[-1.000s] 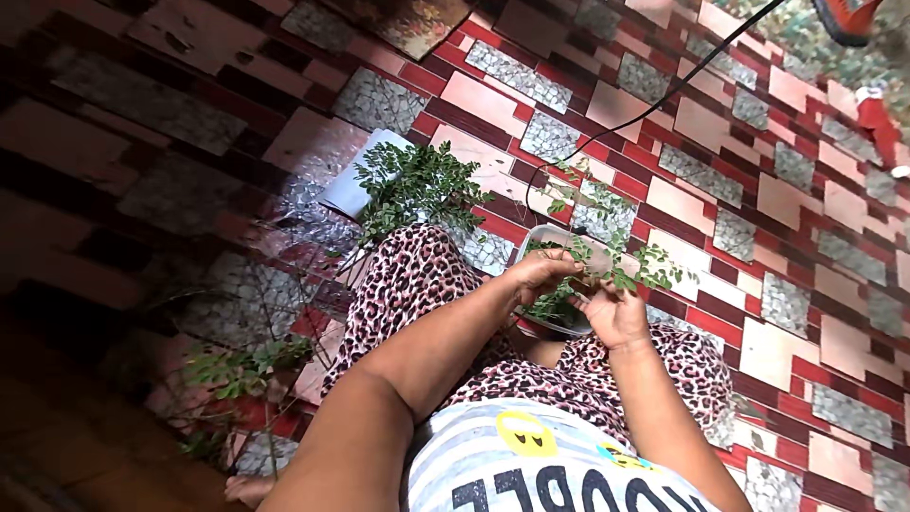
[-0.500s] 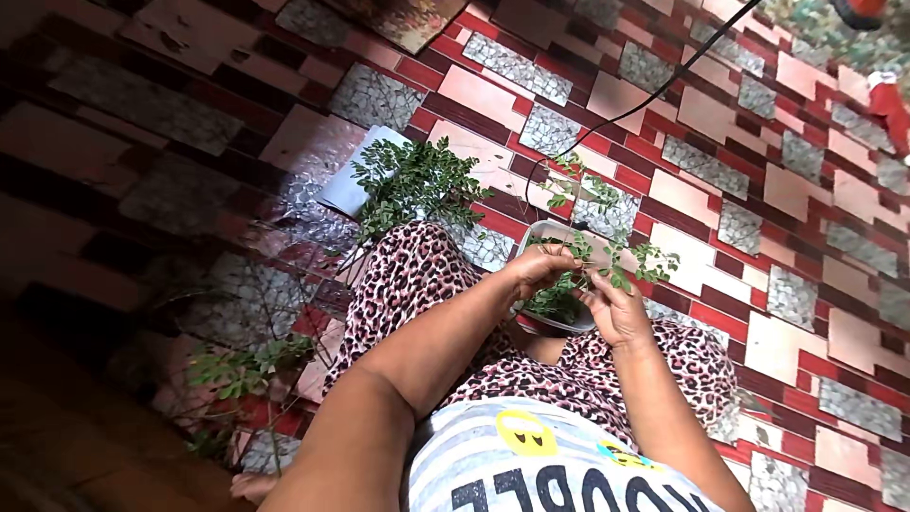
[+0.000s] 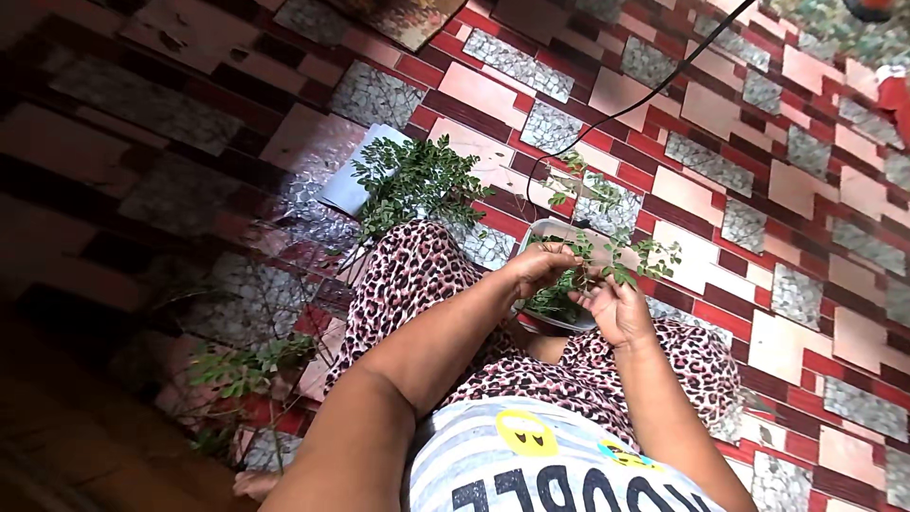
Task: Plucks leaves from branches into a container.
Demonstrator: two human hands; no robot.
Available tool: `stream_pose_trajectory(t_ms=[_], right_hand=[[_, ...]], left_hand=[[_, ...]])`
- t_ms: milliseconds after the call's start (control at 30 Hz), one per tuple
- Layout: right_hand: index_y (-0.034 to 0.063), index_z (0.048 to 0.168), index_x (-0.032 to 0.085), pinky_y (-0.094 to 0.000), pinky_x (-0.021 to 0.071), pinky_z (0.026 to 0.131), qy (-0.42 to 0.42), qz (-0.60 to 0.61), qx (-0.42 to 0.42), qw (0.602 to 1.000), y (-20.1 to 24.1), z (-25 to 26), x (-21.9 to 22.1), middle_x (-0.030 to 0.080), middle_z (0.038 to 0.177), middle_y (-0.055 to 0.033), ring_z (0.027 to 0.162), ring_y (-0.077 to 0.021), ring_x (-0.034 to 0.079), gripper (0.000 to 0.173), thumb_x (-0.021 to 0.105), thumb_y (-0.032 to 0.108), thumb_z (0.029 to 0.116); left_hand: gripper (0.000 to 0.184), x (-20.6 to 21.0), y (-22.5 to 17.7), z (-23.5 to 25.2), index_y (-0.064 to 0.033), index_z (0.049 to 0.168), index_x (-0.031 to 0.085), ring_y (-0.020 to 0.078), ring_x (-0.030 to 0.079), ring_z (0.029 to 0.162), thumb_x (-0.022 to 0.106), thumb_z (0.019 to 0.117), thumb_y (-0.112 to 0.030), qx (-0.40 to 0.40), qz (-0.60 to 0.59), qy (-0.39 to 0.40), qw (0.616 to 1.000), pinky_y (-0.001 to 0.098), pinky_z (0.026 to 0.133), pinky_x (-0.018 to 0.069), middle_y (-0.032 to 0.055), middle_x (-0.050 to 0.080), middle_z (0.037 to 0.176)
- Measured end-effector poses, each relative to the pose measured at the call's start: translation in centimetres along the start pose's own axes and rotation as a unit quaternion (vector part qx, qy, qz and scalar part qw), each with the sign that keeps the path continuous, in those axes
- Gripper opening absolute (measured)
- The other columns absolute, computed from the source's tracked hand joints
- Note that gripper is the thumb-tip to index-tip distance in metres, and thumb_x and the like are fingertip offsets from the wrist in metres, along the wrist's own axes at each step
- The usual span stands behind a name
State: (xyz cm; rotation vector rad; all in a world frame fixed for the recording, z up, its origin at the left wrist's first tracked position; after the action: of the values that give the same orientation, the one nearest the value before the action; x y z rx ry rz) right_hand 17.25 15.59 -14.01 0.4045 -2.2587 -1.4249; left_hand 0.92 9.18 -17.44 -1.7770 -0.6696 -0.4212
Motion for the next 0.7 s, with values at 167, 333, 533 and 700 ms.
stream_pose_trajectory(t_ms=[167, 333, 533, 700], right_hand=[[0.001, 0.1, 0.064, -0.0387, 0.062, 0.077, -0.017, -0.01, -0.021, 1.0, -0.2, -0.2, 0.3, 0.069, 0.089, -0.0083, 0.08, -0.0195, 0.07, 0.008, 0.058, -0.003, 0.0984], [0.0036, 0.087, 0.065, -0.0307, 0.0603, 0.076, -0.035, -0.138, -0.162, 0.976, -1.6, 0.1, -0.3, 0.07, 0.094, -0.0045, 0.082, -0.0127, 0.067, 0.01, 0.064, -0.005, 0.0912], [0.0025, 0.095, 0.067, -0.0323, 0.0578, 0.076, -0.056, -0.142, -0.092, 0.984, -1.6, 0.3, -0.5, 0.068, 0.09, -0.0037, 0.082, -0.0142, 0.066, 0.024, 0.047, 0.01, 0.1061], [0.0052, 0.102, 0.064, -0.0391, 0.0581, 0.084, 0.047, -0.033, 0.018, 0.998, -0.5, 0.2, -0.4, 0.068, 0.101, -0.0072, 0.091, -0.0194, 0.067, 0.029, 0.037, 0.012, 0.1065]], left_hand=[[0.022, 0.2, 0.1, -0.3, -0.0143, 0.079, 0.056, -0.0004, 0.028, 0.042, 0.057, 0.1007, -0.009, -0.004, 0.007, -0.002, 1.0, 0.0147, 0.041, 0.0224, -0.0073, 0.037, 0.056], [0.019, -0.6, 0.2, 0.9, -0.0112, 0.082, 0.058, 0.0014, 0.034, 0.045, 0.058, 0.101, -0.008, 0.002, -0.035, -0.015, 0.999, 0.0172, 0.043, 0.0269, -0.0067, 0.042, 0.057], [0.022, -0.7, -0.2, 0.8, -0.0123, 0.08, 0.056, 0.0011, 0.036, 0.047, 0.056, 0.1018, -0.008, 0.003, -0.031, 0.019, 0.999, 0.0173, 0.044, 0.028, -0.0069, 0.044, 0.058], [0.025, -0.7, -0.2, 0.9, -0.0137, 0.077, 0.056, 0.0012, 0.036, 0.045, 0.055, 0.1016, -0.007, -0.018, -0.048, 0.031, 0.998, 0.0169, 0.042, 0.0279, -0.0072, 0.044, 0.057]])
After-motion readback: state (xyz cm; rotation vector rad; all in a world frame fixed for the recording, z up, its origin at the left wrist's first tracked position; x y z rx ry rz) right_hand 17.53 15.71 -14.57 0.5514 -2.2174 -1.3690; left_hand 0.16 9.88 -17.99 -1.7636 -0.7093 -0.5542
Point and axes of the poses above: each hand's wrist, its own z-axis towards the middle knuckle, its own x-axis out of the palm, y = z × x, the point moved 1 cm from there along z, towards the middle knuckle
